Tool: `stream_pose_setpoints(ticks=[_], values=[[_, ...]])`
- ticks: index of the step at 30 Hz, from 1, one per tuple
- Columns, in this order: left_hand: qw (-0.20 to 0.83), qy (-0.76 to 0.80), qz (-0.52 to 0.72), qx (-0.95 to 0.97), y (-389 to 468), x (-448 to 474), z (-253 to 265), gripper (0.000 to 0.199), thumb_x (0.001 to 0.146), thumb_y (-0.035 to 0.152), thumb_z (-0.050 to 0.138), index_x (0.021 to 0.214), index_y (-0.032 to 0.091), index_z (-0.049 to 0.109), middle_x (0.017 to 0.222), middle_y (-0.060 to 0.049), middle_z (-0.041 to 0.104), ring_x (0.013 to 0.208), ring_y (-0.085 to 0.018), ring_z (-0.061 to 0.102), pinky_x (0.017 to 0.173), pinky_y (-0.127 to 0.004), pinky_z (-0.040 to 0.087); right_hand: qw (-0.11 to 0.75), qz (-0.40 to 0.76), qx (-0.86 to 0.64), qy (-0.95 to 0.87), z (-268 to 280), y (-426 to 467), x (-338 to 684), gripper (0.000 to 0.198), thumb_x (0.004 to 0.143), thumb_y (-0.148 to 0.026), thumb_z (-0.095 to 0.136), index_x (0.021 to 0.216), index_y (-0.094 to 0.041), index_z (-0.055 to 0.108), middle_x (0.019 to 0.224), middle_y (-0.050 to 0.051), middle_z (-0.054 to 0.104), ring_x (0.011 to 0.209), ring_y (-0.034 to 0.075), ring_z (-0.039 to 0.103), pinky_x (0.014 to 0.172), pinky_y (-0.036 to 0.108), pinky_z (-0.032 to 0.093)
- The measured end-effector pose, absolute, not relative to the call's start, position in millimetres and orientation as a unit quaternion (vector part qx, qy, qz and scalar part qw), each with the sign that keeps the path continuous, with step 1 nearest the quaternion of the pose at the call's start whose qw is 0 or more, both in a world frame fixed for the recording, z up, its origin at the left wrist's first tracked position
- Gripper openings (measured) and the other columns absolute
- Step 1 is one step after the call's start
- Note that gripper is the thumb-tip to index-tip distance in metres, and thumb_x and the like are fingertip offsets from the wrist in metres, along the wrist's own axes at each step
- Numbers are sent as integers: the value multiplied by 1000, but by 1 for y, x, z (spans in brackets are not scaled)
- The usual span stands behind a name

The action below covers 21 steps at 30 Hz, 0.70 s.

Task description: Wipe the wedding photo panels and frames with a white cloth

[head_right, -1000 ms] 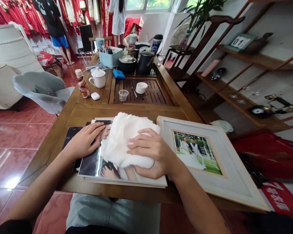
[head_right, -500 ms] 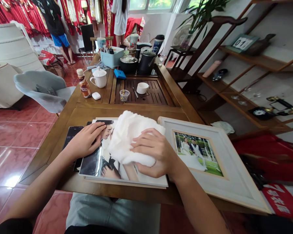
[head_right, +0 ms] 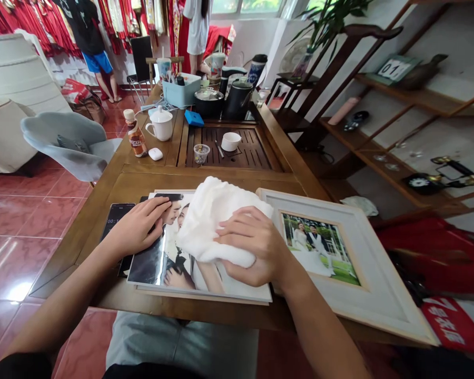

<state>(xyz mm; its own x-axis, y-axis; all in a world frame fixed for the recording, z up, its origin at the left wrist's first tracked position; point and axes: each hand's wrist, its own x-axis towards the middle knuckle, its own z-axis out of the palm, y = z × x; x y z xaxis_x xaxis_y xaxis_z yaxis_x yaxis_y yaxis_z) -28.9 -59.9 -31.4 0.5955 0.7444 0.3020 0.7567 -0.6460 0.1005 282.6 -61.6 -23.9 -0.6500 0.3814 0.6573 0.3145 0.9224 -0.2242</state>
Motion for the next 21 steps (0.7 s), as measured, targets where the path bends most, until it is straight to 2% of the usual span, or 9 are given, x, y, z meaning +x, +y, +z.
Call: stream_pose_setpoints(ticks=[8, 15, 21], values=[[3, -429, -163, -888, -60, -28, -30, 44, 101, 20, 40, 140, 9, 55, 144, -20, 58, 135, -33, 56, 110, -52, 51, 379, 129, -125, -908, -26, -71, 273, 28, 74, -24, 62, 101, -24, 70, 90, 2, 78, 87, 23, 74, 88, 46, 48], [-5, -433, -169, -885, -60, -28, -30, 44, 100, 20, 41, 141, 9, 54, 144, -20, 58, 134, -33, 57, 110, -51, 51, 379, 42, -184, -906, -25, -65, 280, 29, 73, -22, 63, 102, -24, 70, 92, 3, 78, 84, 24, 74, 89, 47, 49], [-7, -428, -163, -889, -60, -29, -30, 45, 99, 20, 43, 142, 11, 54, 144, -20, 57, 135, -33, 56, 110, -52, 50, 389, 105, -135, -905, -27, -70, 275, 31, 73, -23, 59, 102, -24, 70, 89, 2, 78, 85, 23, 74, 85, 45, 49]])
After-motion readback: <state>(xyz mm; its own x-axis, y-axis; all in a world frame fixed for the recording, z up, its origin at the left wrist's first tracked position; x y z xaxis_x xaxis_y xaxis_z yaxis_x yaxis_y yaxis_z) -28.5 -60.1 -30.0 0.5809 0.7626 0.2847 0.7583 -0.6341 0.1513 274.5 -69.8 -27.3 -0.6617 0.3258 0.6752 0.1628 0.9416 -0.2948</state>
